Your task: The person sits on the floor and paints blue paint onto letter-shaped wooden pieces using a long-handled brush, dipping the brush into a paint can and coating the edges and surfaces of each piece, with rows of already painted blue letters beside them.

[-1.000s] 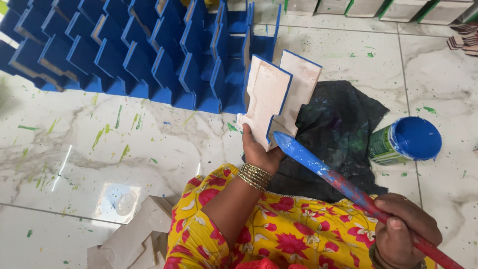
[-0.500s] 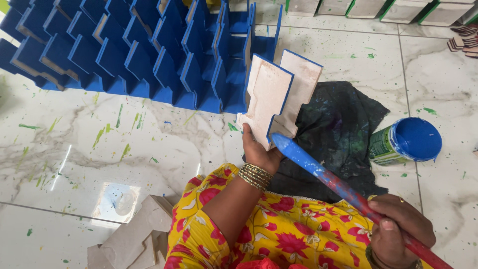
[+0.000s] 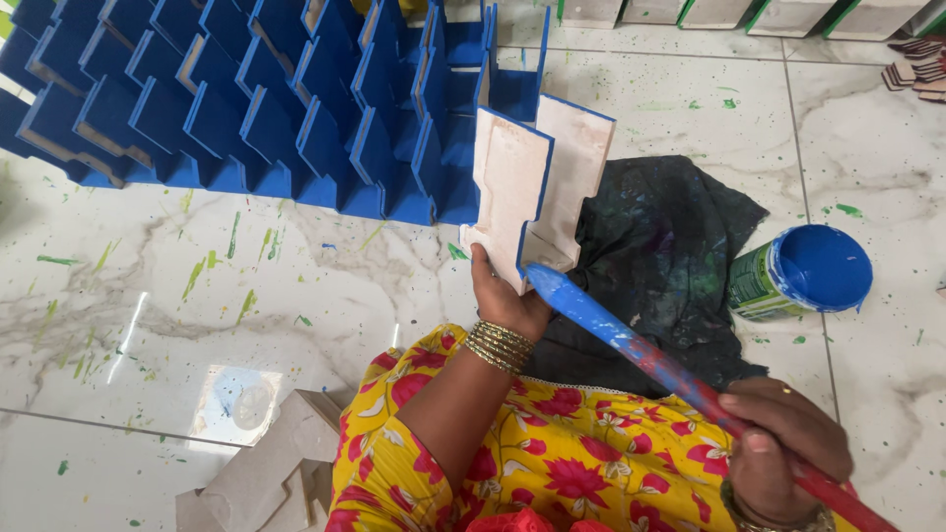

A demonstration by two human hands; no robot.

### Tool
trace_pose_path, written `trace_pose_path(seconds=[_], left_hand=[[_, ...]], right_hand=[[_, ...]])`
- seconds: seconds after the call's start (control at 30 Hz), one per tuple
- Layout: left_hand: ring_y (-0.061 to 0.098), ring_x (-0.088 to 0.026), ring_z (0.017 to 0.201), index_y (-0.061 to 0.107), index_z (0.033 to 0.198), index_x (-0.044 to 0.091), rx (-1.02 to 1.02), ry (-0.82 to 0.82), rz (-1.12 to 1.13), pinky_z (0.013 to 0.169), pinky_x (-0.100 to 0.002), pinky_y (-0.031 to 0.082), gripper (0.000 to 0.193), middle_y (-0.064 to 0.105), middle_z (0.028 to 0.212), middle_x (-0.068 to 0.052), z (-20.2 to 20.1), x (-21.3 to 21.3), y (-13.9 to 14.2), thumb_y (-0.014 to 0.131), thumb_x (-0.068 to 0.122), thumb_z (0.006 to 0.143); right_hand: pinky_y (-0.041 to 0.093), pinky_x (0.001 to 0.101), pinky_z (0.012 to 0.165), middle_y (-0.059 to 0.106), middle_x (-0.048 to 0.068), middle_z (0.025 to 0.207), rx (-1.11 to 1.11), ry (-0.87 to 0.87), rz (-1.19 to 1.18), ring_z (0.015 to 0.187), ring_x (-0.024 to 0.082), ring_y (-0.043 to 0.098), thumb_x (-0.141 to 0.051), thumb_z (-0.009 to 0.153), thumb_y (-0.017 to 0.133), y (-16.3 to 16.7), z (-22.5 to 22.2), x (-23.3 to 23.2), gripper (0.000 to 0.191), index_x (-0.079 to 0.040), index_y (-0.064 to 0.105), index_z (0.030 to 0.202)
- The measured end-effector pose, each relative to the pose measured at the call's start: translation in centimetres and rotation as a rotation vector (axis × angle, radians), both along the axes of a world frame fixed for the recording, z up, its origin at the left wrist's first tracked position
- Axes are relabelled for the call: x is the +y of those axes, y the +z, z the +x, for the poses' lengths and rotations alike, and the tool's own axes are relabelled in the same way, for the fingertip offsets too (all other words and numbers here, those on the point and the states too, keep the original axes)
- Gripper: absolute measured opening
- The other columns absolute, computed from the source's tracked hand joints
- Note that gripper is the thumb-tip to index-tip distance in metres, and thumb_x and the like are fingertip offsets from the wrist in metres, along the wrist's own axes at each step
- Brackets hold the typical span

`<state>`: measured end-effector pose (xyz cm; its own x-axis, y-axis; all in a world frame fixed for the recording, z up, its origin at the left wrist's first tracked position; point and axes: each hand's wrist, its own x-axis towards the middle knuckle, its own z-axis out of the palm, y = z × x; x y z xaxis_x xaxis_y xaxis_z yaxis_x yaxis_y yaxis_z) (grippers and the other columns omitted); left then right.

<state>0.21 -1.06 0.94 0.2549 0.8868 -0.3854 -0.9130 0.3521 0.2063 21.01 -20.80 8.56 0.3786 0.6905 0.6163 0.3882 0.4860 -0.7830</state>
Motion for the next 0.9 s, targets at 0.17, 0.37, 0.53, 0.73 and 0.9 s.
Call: trace_pose_path(seconds=[0.17,0.37,0.53,0.73,0.9], left_hand=[[0.061,-0.034,0.112,0.051,0.147,0.020,0.063,-0.095,-0.074,0.082,-0.048,0.050,0.088,0.064,0.133,-0.010,-0.5,0.3,0.0,0.024,0.083,0.092],[0.058,-0.032,0.119,0.048,0.149,0.022,0.002,-0.033,-0.032,0.091,-0.049,0.050,0.084,0.059,0.141,-0.008,-0.4,0.9,0.0,0.024,0.080,0.093],[0.057,-0.032,0.120,0.047,0.149,0.024,0.045,-0.048,-0.029,0.093,-0.049,0.049,0.084,0.057,0.143,-0.007,-0.2,0.9,-0.1,0.024,0.081,0.092],[0.057,-0.031,0.115,0.048,0.148,0.022,-0.007,-0.106,-0.013,0.087,-0.047,0.048,0.093,0.058,0.138,-0.008,-0.7,0.9,-0.4,0.023,0.089,0.088],[0.059,-0.033,0.118,0.049,0.147,0.022,0.019,-0.036,-0.054,0.091,-0.049,0.051,0.087,0.060,0.138,-0.010,-0.6,1.1,-0.5,0.025,0.084,0.090]], right_hand=[[0.055,0.0302,0.063,0.069,0.019,0.082,-0.208,0.184,-0.109,0.066,0.023,0.070,-0.023,0.090,0.062,1.3,0.3,-0.2,0.031,0.007,0.067,0.096],[0.055,0.0288,0.067,0.068,0.018,0.082,-0.202,0.124,0.026,0.071,0.023,0.070,-0.026,0.095,0.062,0.9,0.0,0.1,0.030,0.003,0.069,0.101],[0.056,0.0307,0.069,0.068,0.017,0.084,-0.265,0.169,0.025,0.074,0.024,0.070,-0.022,0.093,0.061,0.7,-0.3,0.5,0.028,0.003,0.068,0.104],[0.055,0.0328,0.066,0.068,0.014,0.081,-0.378,0.294,-0.008,0.071,0.024,0.069,-0.017,0.086,0.063,1.7,-0.1,0.9,0.027,0.004,0.067,0.102],[0.054,0.0308,0.063,0.067,0.015,0.083,-0.364,0.228,0.030,0.071,0.023,0.067,-0.017,0.084,0.061,2.1,0.1,0.5,0.027,0.003,0.067,0.101]])
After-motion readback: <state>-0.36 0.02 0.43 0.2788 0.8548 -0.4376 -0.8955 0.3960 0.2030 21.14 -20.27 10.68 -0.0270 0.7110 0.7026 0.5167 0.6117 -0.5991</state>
